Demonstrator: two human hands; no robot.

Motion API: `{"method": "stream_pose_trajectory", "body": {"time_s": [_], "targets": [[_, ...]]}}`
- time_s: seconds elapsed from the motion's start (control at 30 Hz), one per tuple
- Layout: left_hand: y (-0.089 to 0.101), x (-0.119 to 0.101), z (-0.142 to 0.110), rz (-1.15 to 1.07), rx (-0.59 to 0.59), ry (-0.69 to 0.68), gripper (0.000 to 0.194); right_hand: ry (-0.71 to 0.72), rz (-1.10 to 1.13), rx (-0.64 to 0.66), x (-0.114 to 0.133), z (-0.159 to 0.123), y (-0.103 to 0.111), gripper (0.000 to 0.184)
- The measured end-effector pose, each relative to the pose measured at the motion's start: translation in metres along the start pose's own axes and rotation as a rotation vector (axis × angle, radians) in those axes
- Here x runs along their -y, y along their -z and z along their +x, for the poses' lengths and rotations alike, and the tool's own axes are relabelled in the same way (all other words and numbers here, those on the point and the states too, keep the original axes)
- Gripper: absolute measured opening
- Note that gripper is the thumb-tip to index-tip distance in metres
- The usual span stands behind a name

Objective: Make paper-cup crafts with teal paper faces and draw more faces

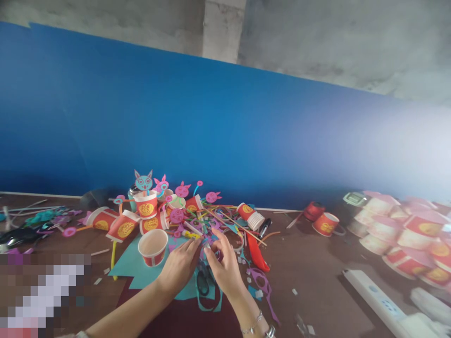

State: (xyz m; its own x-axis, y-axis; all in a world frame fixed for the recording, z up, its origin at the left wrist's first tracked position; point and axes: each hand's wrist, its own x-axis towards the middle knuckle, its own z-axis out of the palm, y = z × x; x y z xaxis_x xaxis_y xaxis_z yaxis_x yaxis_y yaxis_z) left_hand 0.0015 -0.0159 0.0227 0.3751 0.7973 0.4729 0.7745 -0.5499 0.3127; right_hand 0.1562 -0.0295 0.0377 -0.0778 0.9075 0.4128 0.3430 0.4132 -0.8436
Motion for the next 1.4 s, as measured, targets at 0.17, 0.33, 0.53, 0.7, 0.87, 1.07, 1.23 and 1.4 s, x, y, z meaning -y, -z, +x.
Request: {"method": "stream_pose_trajectory", "body": {"time_s": [0.17,0.33,0.53,0.7,0.87,1.07,1.23,1.4], "targets": [[0.005,-0.005,0.001,-0.103,0.020,0.043,0.022,0.061,-0.091,-0.071,0.001,-0.002,-0.001,0.044],[0.004,-0.008,0.000,-0.263,0.028,0.159,0.020,0.111,-0.202,-0.112,0.004,-0.002,-0.003,0.038],[0.000,-0.009,0.002,-0.440,-0.003,0.272,0.024,0.145,-0.303,-0.090,0.013,-0.004,-0.002,0.031],[-0.003,-0.007,0.007,-0.600,-0.049,0.372,0.029,0.148,-0.397,-0.055,0.014,-0.006,-0.001,0.027],[-0.006,0.001,0.012,-0.696,-0.028,0.422,0.033,0.121,-0.460,-0.100,0.012,-0.004,-0.002,0.025],[-0.009,0.002,0.016,-0.861,0.008,0.465,0.035,0.129,-0.436,-0.110,0.007,-0.002,0.001,0.023],[-0.012,0.002,0.017,-1.018,0.055,0.516,0.036,0.120,-0.441,-0.118,0.005,-0.001,0.003,0.022],[-0.010,0.002,0.016,-1.170,0.102,0.590,0.034,0.118,-0.472,-0.118,0.005,0.000,0.004,0.021]]}}
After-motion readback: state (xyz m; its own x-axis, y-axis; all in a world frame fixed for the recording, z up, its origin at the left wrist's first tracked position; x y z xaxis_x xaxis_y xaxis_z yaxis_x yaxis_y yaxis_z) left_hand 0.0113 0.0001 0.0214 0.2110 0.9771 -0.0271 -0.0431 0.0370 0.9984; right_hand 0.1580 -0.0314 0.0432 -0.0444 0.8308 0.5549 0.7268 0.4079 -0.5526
